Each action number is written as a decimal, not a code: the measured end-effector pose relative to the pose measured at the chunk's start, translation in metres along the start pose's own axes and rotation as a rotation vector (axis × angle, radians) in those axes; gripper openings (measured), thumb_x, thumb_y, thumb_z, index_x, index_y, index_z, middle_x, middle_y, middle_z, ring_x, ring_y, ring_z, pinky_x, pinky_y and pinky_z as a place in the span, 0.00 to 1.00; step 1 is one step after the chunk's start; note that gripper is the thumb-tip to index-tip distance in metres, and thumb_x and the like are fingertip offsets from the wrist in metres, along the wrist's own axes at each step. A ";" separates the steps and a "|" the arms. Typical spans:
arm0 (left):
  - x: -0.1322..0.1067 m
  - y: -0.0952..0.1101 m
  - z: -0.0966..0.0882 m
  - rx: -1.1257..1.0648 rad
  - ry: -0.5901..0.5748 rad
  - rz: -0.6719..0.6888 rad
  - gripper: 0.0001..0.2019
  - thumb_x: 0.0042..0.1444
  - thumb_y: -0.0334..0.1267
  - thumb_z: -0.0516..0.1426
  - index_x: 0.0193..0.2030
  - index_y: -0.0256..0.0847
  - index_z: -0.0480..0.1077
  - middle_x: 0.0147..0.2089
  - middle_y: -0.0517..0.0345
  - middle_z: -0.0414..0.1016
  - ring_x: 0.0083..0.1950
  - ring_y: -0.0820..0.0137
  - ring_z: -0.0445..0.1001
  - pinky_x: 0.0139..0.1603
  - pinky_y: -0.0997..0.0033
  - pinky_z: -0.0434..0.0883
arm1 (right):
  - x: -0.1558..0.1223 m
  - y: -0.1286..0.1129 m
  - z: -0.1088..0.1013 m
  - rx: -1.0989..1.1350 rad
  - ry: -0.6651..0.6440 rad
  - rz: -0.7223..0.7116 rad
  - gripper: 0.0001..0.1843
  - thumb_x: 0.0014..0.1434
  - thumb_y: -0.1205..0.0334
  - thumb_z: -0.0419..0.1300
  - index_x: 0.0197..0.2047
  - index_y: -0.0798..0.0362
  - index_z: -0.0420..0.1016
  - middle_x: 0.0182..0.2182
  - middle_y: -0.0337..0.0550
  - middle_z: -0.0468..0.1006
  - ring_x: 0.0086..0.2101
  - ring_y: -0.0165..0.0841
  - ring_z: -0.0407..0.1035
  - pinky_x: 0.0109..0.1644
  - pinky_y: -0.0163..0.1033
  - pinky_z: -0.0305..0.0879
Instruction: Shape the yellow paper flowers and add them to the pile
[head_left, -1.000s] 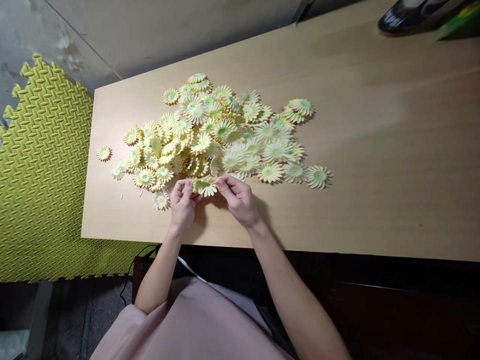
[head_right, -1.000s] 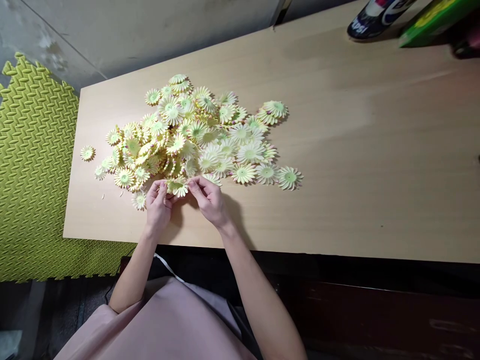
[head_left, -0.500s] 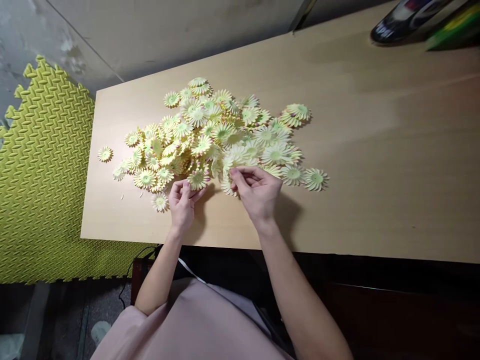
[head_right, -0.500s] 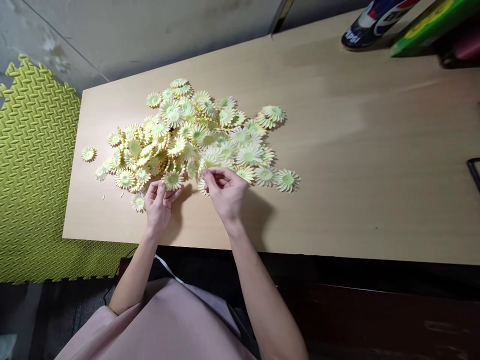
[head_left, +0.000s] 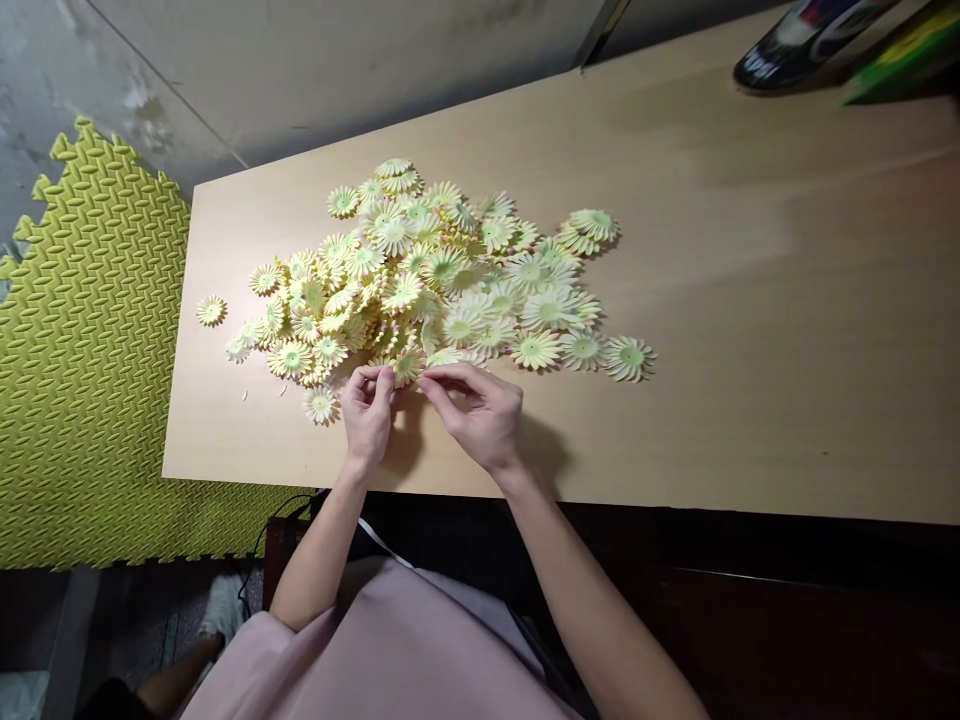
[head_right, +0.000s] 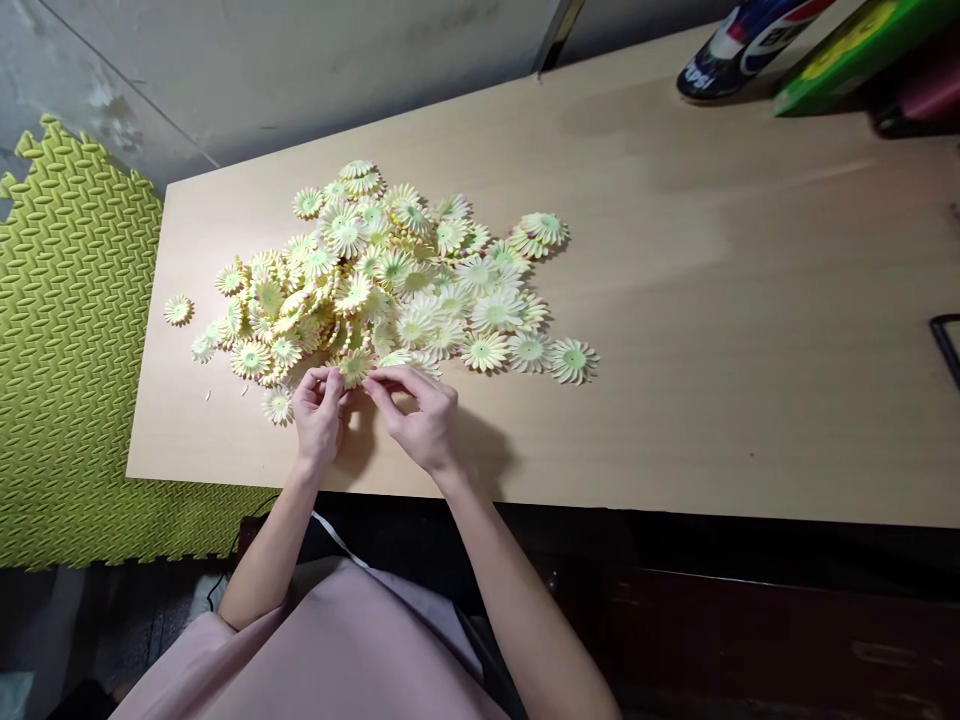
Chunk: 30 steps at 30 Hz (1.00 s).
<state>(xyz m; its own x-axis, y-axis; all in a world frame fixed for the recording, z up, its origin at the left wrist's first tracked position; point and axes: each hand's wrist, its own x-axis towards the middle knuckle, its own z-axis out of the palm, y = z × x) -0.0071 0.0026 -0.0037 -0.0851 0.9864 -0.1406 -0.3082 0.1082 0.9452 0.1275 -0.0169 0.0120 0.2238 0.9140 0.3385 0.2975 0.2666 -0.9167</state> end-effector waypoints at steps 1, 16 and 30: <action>-0.001 0.001 0.000 0.023 -0.003 0.003 0.17 0.55 0.52 0.66 0.34 0.39 0.72 0.29 0.63 0.74 0.30 0.77 0.75 0.38 0.76 0.76 | 0.000 0.001 0.002 0.012 -0.036 0.001 0.05 0.61 0.57 0.65 0.39 0.47 0.81 0.36 0.44 0.84 0.35 0.37 0.79 0.41 0.44 0.80; -0.001 0.004 0.002 0.089 -0.057 0.061 0.14 0.50 0.47 0.70 0.32 0.38 0.77 0.33 0.57 0.81 0.34 0.73 0.80 0.40 0.72 0.77 | 0.005 0.012 0.006 0.317 -0.103 0.219 0.13 0.57 0.49 0.69 0.36 0.49 0.81 0.33 0.43 0.83 0.33 0.35 0.79 0.39 0.41 0.81; 0.001 0.002 0.000 0.009 -0.042 -0.042 0.18 0.45 0.50 0.71 0.27 0.37 0.76 0.28 0.59 0.79 0.29 0.75 0.76 0.37 0.73 0.74 | 0.003 0.016 0.003 0.248 -0.112 0.091 0.07 0.56 0.55 0.70 0.36 0.47 0.83 0.34 0.43 0.83 0.36 0.36 0.78 0.42 0.44 0.79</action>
<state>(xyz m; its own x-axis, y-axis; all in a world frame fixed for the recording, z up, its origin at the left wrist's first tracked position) -0.0078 0.0035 -0.0019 -0.0322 0.9852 -0.1681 -0.3017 0.1508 0.9414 0.1300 -0.0089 -0.0018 0.1314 0.9619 0.2395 0.0412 0.2361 -0.9708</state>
